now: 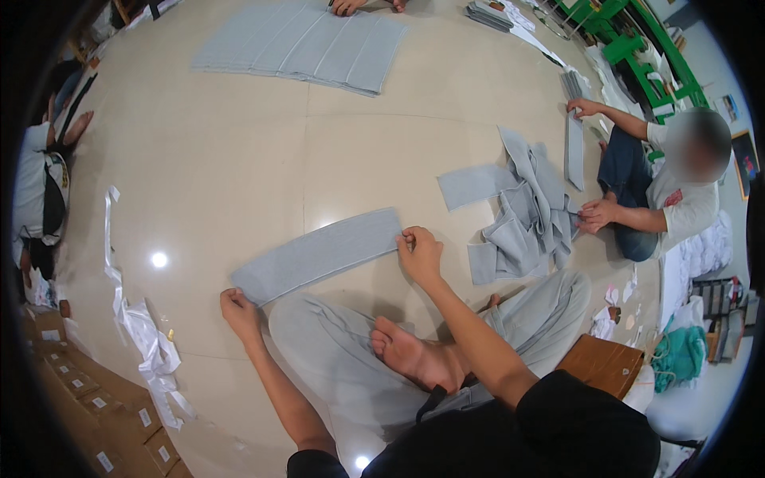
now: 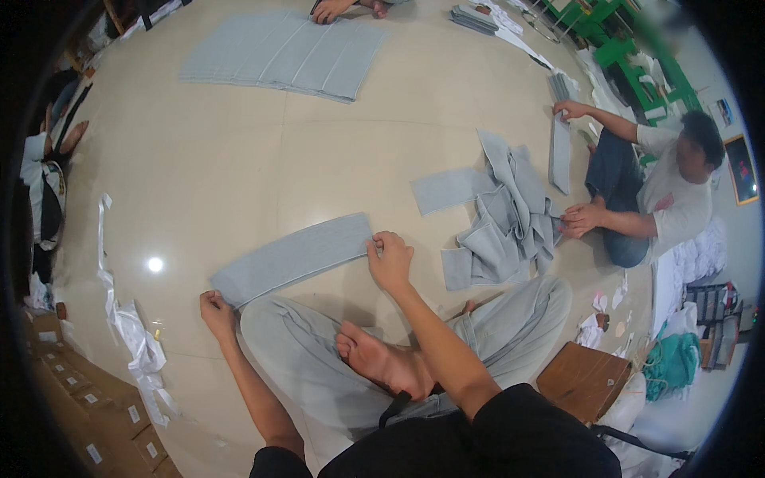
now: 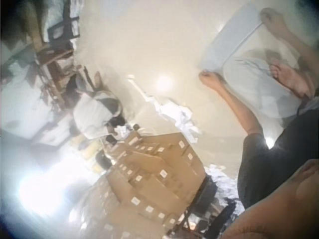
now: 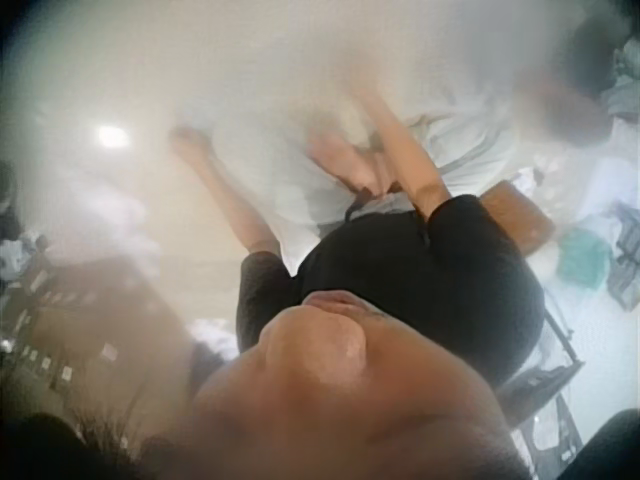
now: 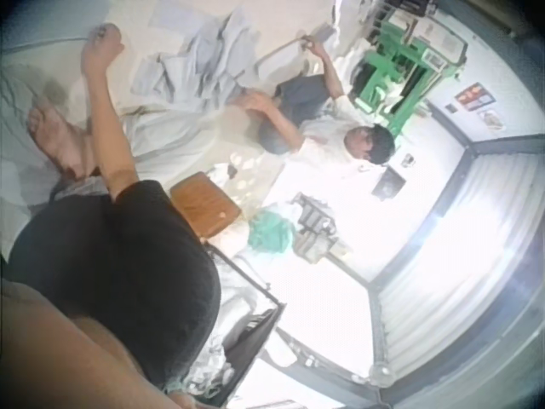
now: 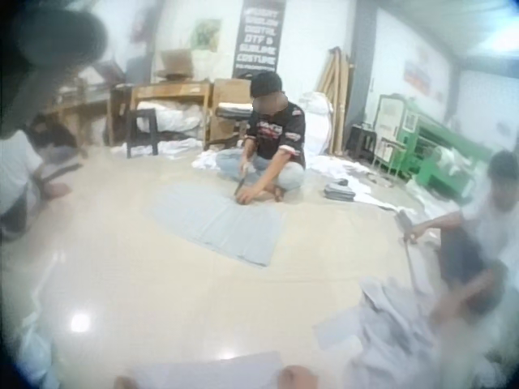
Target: The person sits on the floor and uses scissors to cut a long strip of light gray fabric into smaller rectangular pieces. They repeatedly fold the fabric, cut it, and place the cut pieces into a growing pile on the floor.
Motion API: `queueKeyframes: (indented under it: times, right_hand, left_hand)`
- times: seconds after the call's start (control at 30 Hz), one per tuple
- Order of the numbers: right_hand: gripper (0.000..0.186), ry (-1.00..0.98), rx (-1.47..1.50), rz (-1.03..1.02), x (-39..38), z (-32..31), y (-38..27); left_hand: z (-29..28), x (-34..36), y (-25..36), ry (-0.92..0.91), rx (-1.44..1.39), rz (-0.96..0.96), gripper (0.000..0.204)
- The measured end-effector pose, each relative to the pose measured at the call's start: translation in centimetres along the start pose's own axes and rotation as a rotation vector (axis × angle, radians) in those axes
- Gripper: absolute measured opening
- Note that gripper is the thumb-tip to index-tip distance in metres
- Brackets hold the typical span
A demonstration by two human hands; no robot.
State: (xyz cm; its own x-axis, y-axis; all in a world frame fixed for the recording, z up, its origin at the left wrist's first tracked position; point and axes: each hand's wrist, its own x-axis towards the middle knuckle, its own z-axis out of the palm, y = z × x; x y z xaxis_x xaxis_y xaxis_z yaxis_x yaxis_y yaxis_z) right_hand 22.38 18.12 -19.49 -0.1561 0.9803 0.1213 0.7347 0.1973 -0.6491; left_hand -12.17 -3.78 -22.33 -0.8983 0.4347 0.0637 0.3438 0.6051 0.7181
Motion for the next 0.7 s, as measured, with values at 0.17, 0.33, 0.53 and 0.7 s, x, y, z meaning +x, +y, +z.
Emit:
queueKeyframes:
  times: [0.17,0.33,0.53,0.7]
  right_hand:
    - [0.01,-0.077,0.069,0.099,0.2,-0.7,0.7]
    - [0.014,-0.194,-0.024,0.029,-1.1,-4.1,3.0]
    - [0.024,-0.111,0.168,-0.083,-7.2,-17.7,5.0]
    - [0.029,0.441,-0.037,0.061,-19.1,-33.1,10.7]
  left_hand:
    - [-0.3,0.4,-1.1,-0.024,0.049,0.037,0.016]
    - [-0.5,1.7,-0.1,-0.004,0.23,0.113,0.023]
    - [1.8,2.4,12.9,-0.256,0.038,0.308,0.026]
    - [10.0,0.0,22.1,-0.644,0.034,0.633,0.024]
